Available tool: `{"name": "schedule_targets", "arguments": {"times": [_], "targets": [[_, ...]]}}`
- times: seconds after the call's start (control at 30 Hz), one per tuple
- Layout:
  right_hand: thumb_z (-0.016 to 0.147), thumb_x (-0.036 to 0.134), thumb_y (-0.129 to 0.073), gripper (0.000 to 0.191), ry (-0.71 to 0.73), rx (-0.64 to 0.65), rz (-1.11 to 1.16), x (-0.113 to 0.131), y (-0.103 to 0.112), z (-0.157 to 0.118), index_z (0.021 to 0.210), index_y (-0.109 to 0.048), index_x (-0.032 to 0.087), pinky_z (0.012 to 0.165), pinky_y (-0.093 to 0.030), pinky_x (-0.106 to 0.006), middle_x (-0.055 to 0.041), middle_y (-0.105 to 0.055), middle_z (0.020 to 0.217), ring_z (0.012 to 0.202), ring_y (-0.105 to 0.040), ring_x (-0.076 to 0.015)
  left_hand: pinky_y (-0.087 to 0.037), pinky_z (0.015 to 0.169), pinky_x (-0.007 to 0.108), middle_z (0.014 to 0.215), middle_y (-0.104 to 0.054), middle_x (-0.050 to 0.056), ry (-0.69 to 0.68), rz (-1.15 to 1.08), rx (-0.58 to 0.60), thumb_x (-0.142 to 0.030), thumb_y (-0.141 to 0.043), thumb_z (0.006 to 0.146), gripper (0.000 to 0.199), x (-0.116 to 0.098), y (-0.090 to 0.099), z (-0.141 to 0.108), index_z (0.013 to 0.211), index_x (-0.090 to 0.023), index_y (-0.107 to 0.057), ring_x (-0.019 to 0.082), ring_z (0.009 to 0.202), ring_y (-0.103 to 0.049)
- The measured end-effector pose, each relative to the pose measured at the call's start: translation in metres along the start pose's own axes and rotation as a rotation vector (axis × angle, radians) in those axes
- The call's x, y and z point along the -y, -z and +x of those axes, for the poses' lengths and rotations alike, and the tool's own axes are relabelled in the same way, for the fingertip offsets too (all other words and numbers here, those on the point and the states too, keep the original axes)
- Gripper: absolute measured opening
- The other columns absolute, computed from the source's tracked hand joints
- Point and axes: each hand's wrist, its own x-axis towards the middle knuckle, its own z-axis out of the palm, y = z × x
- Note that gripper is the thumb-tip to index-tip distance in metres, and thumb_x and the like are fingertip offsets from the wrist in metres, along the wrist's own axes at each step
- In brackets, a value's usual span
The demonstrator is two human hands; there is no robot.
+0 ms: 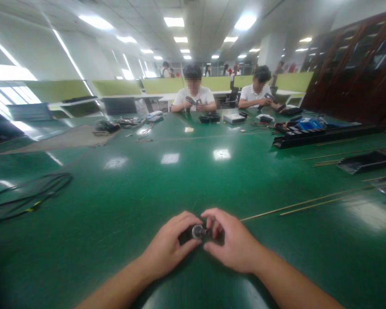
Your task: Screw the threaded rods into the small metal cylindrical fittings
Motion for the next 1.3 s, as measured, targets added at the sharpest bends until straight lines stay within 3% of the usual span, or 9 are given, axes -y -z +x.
{"name": "schedule_targets", "arguments": {"times": [0.17,0.37,0.53,0.73,1.03,1.3], "targets": [[0.075,0.009,-0.069,0.043,0.018,0.013,-0.024,0.0027,0.0009,-0.0015,0.112,-0.055,0.025,0.075,-0.048,-0.027,0.0006,-0.062,0.092,0.080,-0.058,-0.0153,-0.046,0.085,0.031,0.108,-0.060,0.003,0.006,0.046,0.030,-0.023,-0.072,0.083,0.031,0.0030,-0.0010,-0.0020,0.113,-0.030,-0.066,0.019,0.097,-0.057],[0.078,0.008,-0.064,0.028,0.015,0.023,-0.081,0.0068,0.0036,-0.0006,0.100,-0.057,0.023,0.074,-0.046,-0.027,0.0008,-0.062,0.087,0.079,-0.059,-0.0161,-0.047,0.086,0.030,0.107,-0.061,0.003,-0.021,0.028,0.016,-0.027,-0.069,0.087,0.026,0.0014,-0.0010,-0.0024,0.112,-0.028,-0.066,0.019,0.098,-0.058],[0.080,0.007,-0.061,0.028,0.024,0.011,-0.105,0.0094,0.0050,0.0010,0.102,-0.060,0.023,0.080,-0.046,-0.029,-0.0012,-0.065,0.096,0.088,-0.060,-0.0185,-0.045,0.095,0.032,0.114,-0.068,0.003,-0.034,-0.026,-0.004,-0.028,-0.066,0.090,0.028,0.0026,-0.0012,-0.0019,0.117,-0.026,-0.063,0.019,0.105,-0.061],[0.081,0.006,-0.062,0.029,0.026,0.004,-0.089,0.0074,0.0042,-0.0001,0.104,-0.060,0.023,0.075,-0.046,-0.028,-0.0002,-0.065,0.092,0.082,-0.060,-0.0169,-0.046,0.085,0.032,0.106,-0.070,0.003,-0.029,0.034,0.044,-0.029,-0.068,0.087,0.028,0.0019,-0.0008,-0.0020,0.114,-0.025,-0.064,0.021,0.094,-0.063],[0.083,0.010,-0.065,0.021,0.080,0.003,-0.116,0.0098,0.0078,0.0003,0.101,-0.066,0.022,0.080,-0.046,-0.030,-0.0019,-0.067,0.096,0.089,-0.061,-0.0184,-0.046,0.088,0.031,0.108,-0.069,0.002,-0.014,-0.049,0.007,-0.027,-0.067,0.088,0.030,0.0029,-0.0015,-0.0030,0.117,-0.026,-0.063,0.019,0.098,-0.062],[0.084,0.013,-0.068,0.016,0.055,-0.001,-0.151,0.0097,0.0088,0.0013,0.098,-0.071,0.021,0.072,-0.045,-0.028,-0.0019,-0.068,0.089,0.080,-0.061,-0.0173,-0.047,0.086,0.027,0.104,-0.069,0.002,-0.059,-0.084,-0.011,-0.025,-0.069,0.087,0.027,0.0017,-0.0024,-0.0031,0.114,-0.024,-0.065,0.016,0.094,-0.063]]}}
